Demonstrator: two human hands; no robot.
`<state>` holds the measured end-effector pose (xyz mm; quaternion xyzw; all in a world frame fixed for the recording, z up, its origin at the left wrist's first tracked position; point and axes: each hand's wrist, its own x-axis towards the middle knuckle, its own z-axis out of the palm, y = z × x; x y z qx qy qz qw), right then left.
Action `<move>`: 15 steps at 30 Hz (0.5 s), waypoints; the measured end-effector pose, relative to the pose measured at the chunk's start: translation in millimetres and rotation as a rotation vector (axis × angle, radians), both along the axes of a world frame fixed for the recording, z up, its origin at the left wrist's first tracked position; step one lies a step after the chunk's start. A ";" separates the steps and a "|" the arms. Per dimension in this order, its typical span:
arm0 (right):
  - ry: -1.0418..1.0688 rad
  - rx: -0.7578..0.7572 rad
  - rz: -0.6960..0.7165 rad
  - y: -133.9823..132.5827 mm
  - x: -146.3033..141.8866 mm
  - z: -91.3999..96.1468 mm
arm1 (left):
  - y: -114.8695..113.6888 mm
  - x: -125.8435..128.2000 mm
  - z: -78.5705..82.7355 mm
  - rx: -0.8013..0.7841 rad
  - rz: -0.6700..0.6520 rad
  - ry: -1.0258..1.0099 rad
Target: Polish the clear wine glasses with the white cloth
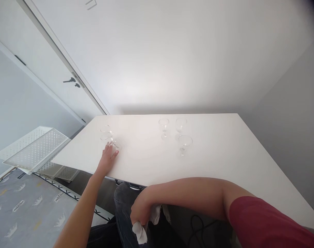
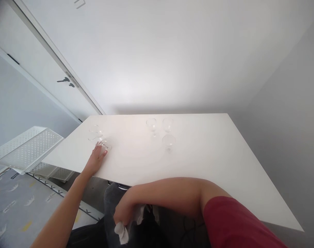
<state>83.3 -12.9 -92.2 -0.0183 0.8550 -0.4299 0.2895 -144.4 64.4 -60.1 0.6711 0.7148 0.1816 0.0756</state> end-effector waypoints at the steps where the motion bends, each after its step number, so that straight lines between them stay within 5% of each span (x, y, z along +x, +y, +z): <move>1: -0.038 -0.014 0.055 0.6 -1.3 -0.1 | -12.0 3.0 1.6 0.050 0.043 -0.036; 4: -0.091 -0.019 0.098 2.0 -5.5 -4.0 | -49.8 25.4 15.5 0.239 0.069 -0.079; 7: -0.105 -0.034 0.085 2.1 -7.8 -9.0 | -66.7 69.5 32.1 0.396 -0.081 -0.107; 10: -0.081 -0.045 0.061 2.8 -8.9 -11.8 | -49.4 124.3 34.0 0.215 -0.410 -0.121; 15: -0.037 -0.033 0.181 7.5 -11.6 -13.8 | 4.8 191.7 15.3 -0.019 -0.662 0.013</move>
